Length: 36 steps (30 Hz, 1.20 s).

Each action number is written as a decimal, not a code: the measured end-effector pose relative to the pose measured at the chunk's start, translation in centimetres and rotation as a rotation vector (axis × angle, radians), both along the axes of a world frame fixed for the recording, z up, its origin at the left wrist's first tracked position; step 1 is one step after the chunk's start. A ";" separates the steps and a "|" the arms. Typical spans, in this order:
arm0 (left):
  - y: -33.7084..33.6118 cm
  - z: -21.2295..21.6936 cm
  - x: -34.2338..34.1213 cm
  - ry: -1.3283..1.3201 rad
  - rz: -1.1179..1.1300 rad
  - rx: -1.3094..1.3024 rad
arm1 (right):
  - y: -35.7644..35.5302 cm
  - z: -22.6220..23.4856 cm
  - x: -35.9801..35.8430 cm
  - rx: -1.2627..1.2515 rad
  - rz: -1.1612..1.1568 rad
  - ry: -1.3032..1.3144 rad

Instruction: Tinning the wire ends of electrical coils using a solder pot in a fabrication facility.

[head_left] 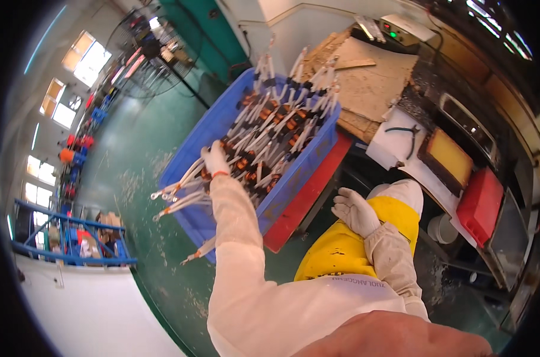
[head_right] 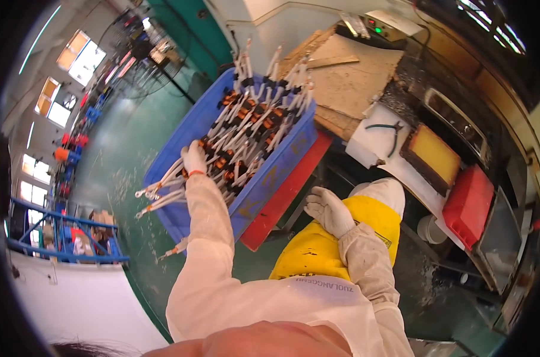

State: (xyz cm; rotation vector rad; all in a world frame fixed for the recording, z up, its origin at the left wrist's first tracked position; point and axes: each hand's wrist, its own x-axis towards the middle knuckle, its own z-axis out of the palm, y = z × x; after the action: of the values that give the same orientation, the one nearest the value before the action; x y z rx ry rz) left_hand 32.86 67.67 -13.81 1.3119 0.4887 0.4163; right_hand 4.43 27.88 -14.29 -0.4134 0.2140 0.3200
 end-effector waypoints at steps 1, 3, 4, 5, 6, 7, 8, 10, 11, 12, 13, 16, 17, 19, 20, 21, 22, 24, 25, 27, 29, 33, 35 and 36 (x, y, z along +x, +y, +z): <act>-0.1 0.5 -0.2 -0.022 0.028 -0.006 | 0.1 0.3 0.1 -0.011 0.003 0.010; 0.5 0.5 -0.1 -0.020 0.094 0.071 | 0.5 0.6 0.2 -0.009 -0.005 0.014; 0.6 0.7 -0.3 0.013 0.090 0.138 | 0.4 0.5 0.2 -0.006 0.000 0.024; 0.4 0.7 -0.3 0.012 0.080 0.133 | 0.4 0.2 0.3 -0.007 0.004 0.013; 0.3 0.8 -0.3 0.055 0.096 0.125 | 0.1 0.0 0.2 -0.012 -0.003 0.012; 1.0 1.0 -0.6 0.097 0.125 0.122 | 0.4 0.2 0.2 -0.027 0.003 0.022; 1.9 0.8 -0.8 0.095 0.132 0.123 | 0.6 0.4 0.2 -0.041 0.013 0.033; 3.2 1.3 -1.8 0.076 0.023 0.228 | 0.7 0.3 0.3 -0.034 0.020 0.031; 2.5 3.2 -3.2 0.191 -0.042 0.305 | 0.7 0.2 0.3 -0.028 0.019 0.033; 3.3 1.9 -2.5 0.201 -0.040 0.422 | 0.4 0.0 0.3 -0.026 0.036 0.035; 3.9 2.5 -2.7 0.263 -0.065 0.504 | 0.4 0.1 0.3 -0.031 0.035 0.027; 2.4 3.7 -3.1 0.348 -0.009 0.959 | 1.2 2.1 0.4 -0.122 0.031 0.129; 1.2 4.6 -3.3 0.403 -0.025 1.027 | 0.7 1.6 0.3 -0.095 0.019 0.083; 0.0 6.4 -3.7 0.560 -0.066 1.162 | 1.0 1.9 0.4 -0.070 0.005 0.049; -0.2 6.8 -3.7 0.660 -0.097 1.228 | 1.2 1.9 0.5 -0.070 0.023 0.053; 0.1 6.9 -3.4 0.733 -0.121 1.237 | 1.3 1.8 0.6 -0.096 0.032 0.060; -0.2 7.4 -3.8 0.737 -0.122 1.230 | 1.2 1.9 0.5 -0.127 0.031 0.066; -1.3 8.9 -4.2 0.794 -0.175 1.331 | 1.1 1.9 0.6 -0.136 0.027 0.078; -0.9 8.2 -3.8 0.813 -0.160 1.356 | 1.3 1.9 0.6 -0.136 0.026 0.083; 0.2 7.1 -3.7 0.733 -0.126 1.540 | 1.2 1.6 0.6 -0.143 0.029 0.071; 0.6 6.3 -3.7 0.641 -0.097 1.721 | 1.2 1.8 0.7 -0.152 0.026 0.062; 1.6 4.9 -3.7 0.410 0.078 1.449 | 1.3 1.9 0.6 -0.161 0.027 0.078; 1.6 4.6 -3.3 0.251 0.224 1.311 | 1.2 1.5 0.7 -0.166 0.025 0.085; 1.8 4.7 -3.0 0.247 0.224 1.310 | 1.3 1.4 0.8 -0.144 0.028 0.077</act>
State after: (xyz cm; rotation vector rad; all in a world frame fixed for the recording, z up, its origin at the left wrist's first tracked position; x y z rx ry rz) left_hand 29.84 69.47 -9.12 2.6039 0.5845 0.8300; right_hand 5.20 29.14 -12.85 -0.5473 0.3084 0.3491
